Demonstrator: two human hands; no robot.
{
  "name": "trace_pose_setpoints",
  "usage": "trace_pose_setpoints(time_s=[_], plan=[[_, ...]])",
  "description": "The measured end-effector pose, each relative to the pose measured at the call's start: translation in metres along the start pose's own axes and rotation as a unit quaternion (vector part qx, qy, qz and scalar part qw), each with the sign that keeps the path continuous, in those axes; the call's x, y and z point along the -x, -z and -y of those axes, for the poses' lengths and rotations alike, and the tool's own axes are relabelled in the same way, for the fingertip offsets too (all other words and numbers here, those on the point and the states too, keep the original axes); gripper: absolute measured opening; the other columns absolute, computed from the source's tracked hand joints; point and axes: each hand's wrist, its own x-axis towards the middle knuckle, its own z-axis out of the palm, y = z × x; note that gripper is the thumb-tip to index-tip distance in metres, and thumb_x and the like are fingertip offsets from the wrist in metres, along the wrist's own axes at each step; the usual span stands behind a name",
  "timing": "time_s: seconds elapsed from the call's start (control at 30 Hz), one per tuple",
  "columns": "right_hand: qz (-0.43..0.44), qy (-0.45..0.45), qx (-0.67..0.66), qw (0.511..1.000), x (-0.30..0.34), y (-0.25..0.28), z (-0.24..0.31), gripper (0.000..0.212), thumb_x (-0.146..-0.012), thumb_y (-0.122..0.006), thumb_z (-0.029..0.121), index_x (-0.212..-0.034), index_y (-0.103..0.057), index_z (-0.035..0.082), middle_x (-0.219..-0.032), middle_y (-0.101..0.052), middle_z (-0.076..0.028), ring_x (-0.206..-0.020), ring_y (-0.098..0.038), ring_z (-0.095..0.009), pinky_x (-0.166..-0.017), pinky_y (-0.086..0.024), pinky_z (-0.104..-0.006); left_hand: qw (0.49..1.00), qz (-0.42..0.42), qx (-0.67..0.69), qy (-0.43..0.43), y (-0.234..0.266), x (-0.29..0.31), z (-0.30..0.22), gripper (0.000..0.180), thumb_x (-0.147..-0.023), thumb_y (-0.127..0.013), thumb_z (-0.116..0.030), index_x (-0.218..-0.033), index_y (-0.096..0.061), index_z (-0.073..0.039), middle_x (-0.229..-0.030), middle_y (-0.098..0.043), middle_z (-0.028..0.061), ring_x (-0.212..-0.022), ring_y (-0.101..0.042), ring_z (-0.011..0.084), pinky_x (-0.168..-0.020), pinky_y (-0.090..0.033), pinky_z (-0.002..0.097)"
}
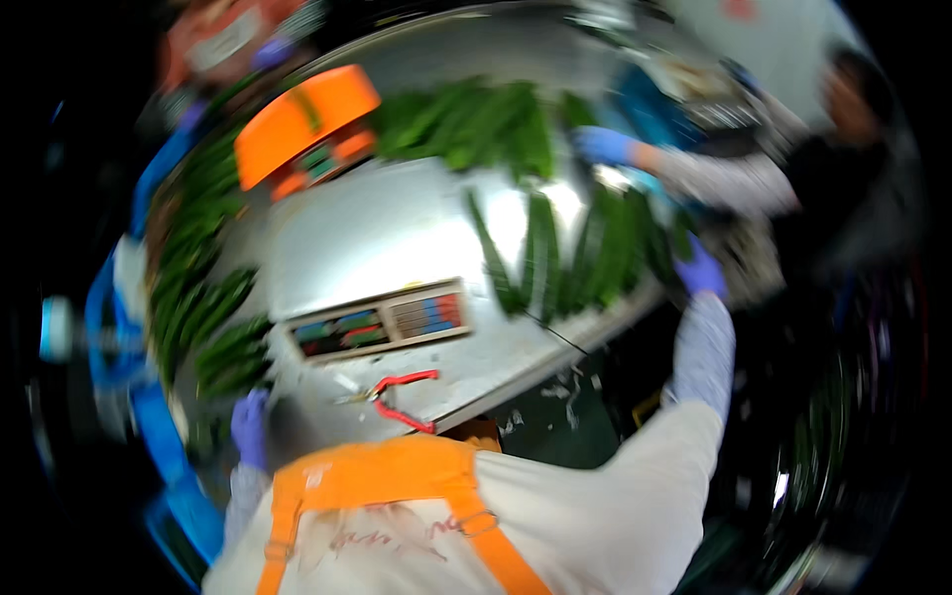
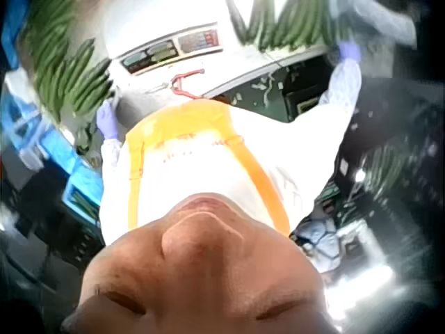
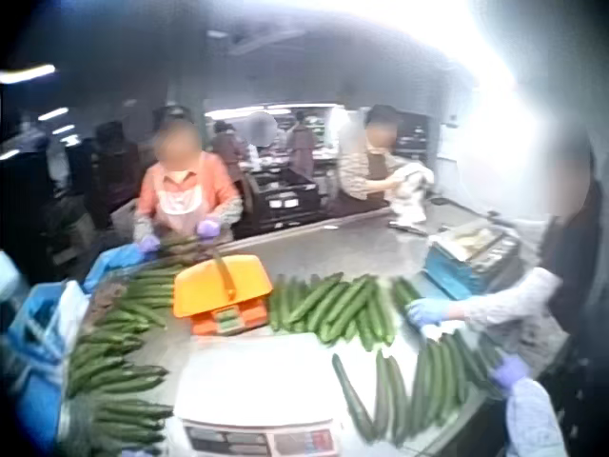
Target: The person sorts cucumbers by size and quality at a metal processing station, using scissors to trim stems and placing individual cucumbers on a digital scale before arranging them on the table or in blue crates.
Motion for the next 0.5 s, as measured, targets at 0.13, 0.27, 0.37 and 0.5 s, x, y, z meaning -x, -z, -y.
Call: trace_pose_setpoints(time_s=[0.13,0.27,0.37,0.5], plan=[[0.040,0.166,-0.156,0.973,-0.066,-0.045,-0.182,0.077,-0.082,-0.070,0.019,-0.149,-0.033,0.013,-0.136,-0.054,-0.019,-0.122,-0.055,-0.032,-0.100,-0.045,-0.0403,0.975,0.084,-0.207,0.003,-0.019,-0.012,-0.041,0.028,-0.094,-0.059,-0.030,-0.091,-0.067,-0.004,-0.086,-0.063,0.0140,-0.081,-0.060,0.0312,-0.074,-0.048,0.0397],[0.026,0.085,-0.032,0.996,-0.109,-0.084,-0.122,0.073,-0.083,-0.069,0.016,-0.148,-0.037,0.022,-0.131,-0.054,-0.027,-0.110,-0.057,-0.040,-0.094,-0.046,-0.0456,0.953,-0.008,-0.302,-0.020,0.003,0.060,-0.040,0.031,-0.093,-0.056,-0.036,-0.095,-0.070,-0.009,-0.100,-0.066,0.0125,-0.093,-0.062,0.0328,-0.083,-0.051,0.0405],[-0.052,0.085,0.164,0.981,-0.129,-0.067,-0.100,0.061,-0.092,-0.059,0.027,-0.148,-0.037,0.023,-0.125,-0.055,-0.029,-0.105,-0.055,-0.048,-0.090,-0.047,-0.0490,0.945,-0.058,-0.320,-0.031,-0.005,0.063,-0.006,0.030,-0.093,-0.058,-0.035,-0.096,-0.070,-0.008,-0.100,-0.067,0.0113,-0.096,-0.062,0.0323,-0.086,-0.050,0.0406],[-0.007,0.044,0.241,0.969,-0.071,-0.025,0.019,0.047,-0.095,-0.051,0.036,-0.138,-0.051,0.014,-0.121,-0.059,-0.026,-0.105,-0.058,-0.045,-0.093,-0.047,-0.0462,0.959,-0.101,-0.259,0.056,-0.006,0.070,-0.007,0.033,-0.093,-0.060,-0.034,-0.106,-0.069,-0.006,-0.111,-0.065,0.0155,-0.105,-0.059,0.0326,-0.094,-0.047,0.0396]])
